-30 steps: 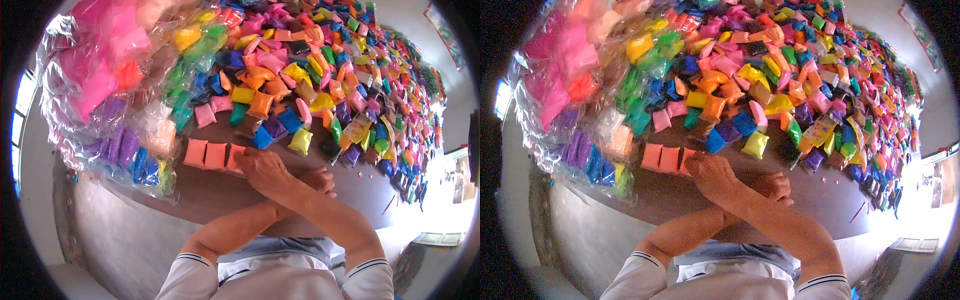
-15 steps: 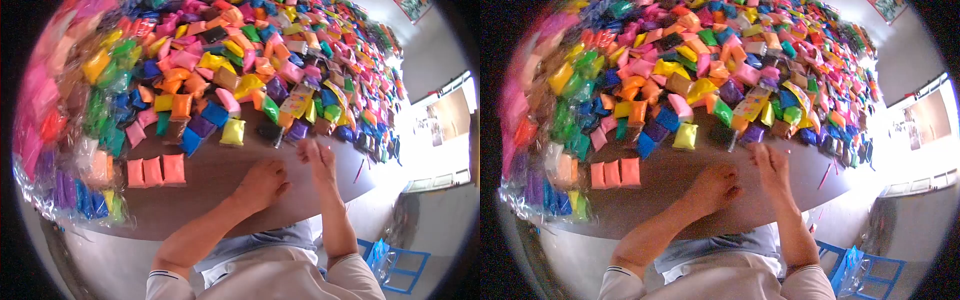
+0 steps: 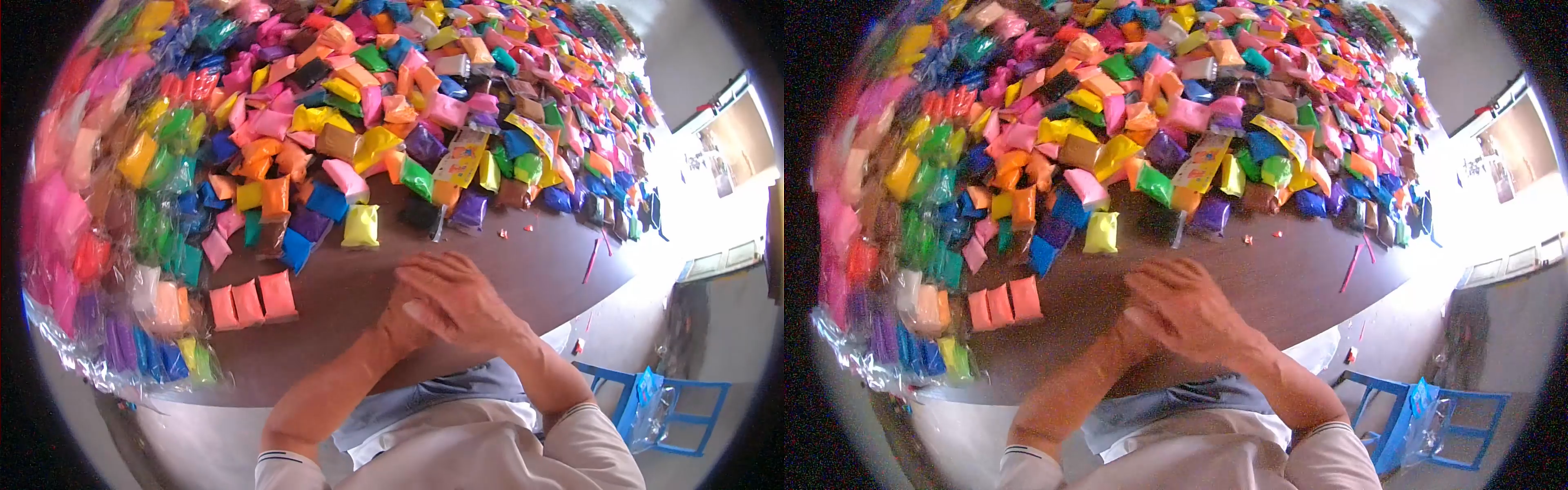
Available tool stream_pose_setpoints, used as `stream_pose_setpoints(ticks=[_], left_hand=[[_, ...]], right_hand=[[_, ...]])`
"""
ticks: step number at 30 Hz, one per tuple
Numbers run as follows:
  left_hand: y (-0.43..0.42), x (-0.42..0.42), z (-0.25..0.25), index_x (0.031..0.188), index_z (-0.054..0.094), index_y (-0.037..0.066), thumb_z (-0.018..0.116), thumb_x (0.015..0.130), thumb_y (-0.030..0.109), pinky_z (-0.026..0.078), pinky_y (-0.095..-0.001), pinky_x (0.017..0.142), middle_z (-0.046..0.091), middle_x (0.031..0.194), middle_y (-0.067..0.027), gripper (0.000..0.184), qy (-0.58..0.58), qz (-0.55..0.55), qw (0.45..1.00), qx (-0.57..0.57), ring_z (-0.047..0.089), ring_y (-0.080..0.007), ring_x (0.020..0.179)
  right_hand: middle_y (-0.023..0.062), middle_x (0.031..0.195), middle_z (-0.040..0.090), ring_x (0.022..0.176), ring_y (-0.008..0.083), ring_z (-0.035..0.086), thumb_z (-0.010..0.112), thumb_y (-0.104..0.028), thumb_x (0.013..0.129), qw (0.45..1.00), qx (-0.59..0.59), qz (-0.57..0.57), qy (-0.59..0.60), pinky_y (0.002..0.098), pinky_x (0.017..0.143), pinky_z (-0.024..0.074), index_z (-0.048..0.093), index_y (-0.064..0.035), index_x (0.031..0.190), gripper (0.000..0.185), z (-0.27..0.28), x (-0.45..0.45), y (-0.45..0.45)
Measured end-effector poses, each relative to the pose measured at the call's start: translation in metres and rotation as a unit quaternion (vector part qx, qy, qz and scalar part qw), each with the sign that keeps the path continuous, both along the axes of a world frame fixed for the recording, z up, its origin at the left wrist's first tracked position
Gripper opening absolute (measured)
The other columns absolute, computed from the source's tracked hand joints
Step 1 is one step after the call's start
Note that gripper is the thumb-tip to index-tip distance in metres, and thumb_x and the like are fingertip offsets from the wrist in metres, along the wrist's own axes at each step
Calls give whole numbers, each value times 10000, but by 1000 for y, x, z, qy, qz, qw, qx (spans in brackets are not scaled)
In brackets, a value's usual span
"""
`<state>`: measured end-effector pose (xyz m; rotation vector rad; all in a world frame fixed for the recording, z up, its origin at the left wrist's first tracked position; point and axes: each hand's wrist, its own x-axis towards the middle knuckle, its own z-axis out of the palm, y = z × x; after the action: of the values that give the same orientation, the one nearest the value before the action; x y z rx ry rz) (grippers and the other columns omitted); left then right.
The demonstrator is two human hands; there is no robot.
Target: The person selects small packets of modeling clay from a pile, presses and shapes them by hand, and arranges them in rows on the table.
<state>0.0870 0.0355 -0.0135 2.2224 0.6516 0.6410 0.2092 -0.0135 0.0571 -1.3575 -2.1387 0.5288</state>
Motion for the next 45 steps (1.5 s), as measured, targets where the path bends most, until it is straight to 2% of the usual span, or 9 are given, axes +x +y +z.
stream_pose_setpoints(ticks=[8, 12, 15, 18, 25, 28, 31, 37, 45], left_hand=[[-16, 8, -1, 1115, 579, 51, 631, 817, 251, 460, -455, 921, 608, 1134, -138, 362, -27, -35, 998, 43, 569, -359, 1057], [-25, 10, -4, 1122, 579, 50, 636, 811, 259, 460, -459, 917, 609, 1129, -141, 379, -36, -48, 996, 68, 571, -359, 1051], [-32, 12, -5, 1127, 579, 50, 641, 806, 266, 460, -462, 914, 610, 1126, -143, 392, -47, -58, 994, 85, 572, -360, 1047], [-39, 13, -3, 1133, 579, 50, 645, 802, 272, 460, -464, 911, 611, 1122, -145, 404, -60, -65, 991, 104, 573, -360, 1042], [-51, 15, -3, 1145, 579, 49, 655, 791, 288, 460, -470, 905, 613, 1113, -150, 434, -60, -90, 988, 107, 576, -360, 1032], [-43, 18, -15, 1081, 627, 42, 681, 778, 292, 458, -480, 898, 620, 1055, -180, 396, 31, -172, 983, 60, 579, -379, 995], [-38, 15, 1, 964, 638, 6, 618, 854, 262, 411, -450, 958, 605, 1048, -174, 279, 12, -185, 981, 48, 550, -324, 1053], [-30, 12, 12, 806, 652, 15, 692, 813, 228, 471, -457, 861, 626, 963, -173, 217, -6, -152, 988, -9, 588, -365, 956], [-16, 6, 20, 869, 638, -7, 685, 834, 161, 495, -377, 854, 640, 1061, -157, 178, -12, -96, 985, -146, 621, -323, 979]], right_hand=[[195, 1356, 472, 1270, 353, 434, 441, -440, 950, 956, -192, 200, -92, 465, 1095, 303, 458, 14, 1316, 583, 23, -40, 30], [215, 1252, 543, 1216, 396, 484, 479, -478, 908, 965, -130, 213, -79, 475, 1055, 373, 507, 2, 1244, 588, -18, -57, 36], [179, 1444, 386, 1369, 327, 321, 416, -446, 958, 956, -130, 245, -92, 445, 1143, 246, 416, 17, 1350, 607, -10, -48, 37], [174, 1460, 372, 1400, 313, 278, 427, -431, 957, 956, -100, 241, -135, 440, 1143, 245, 430, 25, 1342, 597, -8, -36, 32], [190, 1461, 369, 1398, 317, 283, 437, -417, 966, 974, -117, 168, -96, 434, 1139, 251, 456, 50, 1321, 587, -16, 28, 15], [220, 1425, 403, 1372, 346, 324, 459, -405, 956, 988, -89, 96, -85, 443, 1121, 278, 465, 57, 1300, 577, -17, 65, -7], [210, 1433, 397, 1382, 334, 311, 471, -410, 953, 989, -84, 17, -117, 445, 1124, 268, 457, 59, 1313, 592, -19, 81, -33], [194, 1456, 369, 1390, 334, 296, 526, -439, 916, 969, -28, -119, -216, 459, 1125, 253, 419, 52, 1353, 666, -22, 97, -48], [220, 1433, 388, 1372, 356, 317, 612, -464, 847, 968, 30, -158, -190, 466, 1134, 239, 452, 54, 1309, 713, -41, 96, -37]])
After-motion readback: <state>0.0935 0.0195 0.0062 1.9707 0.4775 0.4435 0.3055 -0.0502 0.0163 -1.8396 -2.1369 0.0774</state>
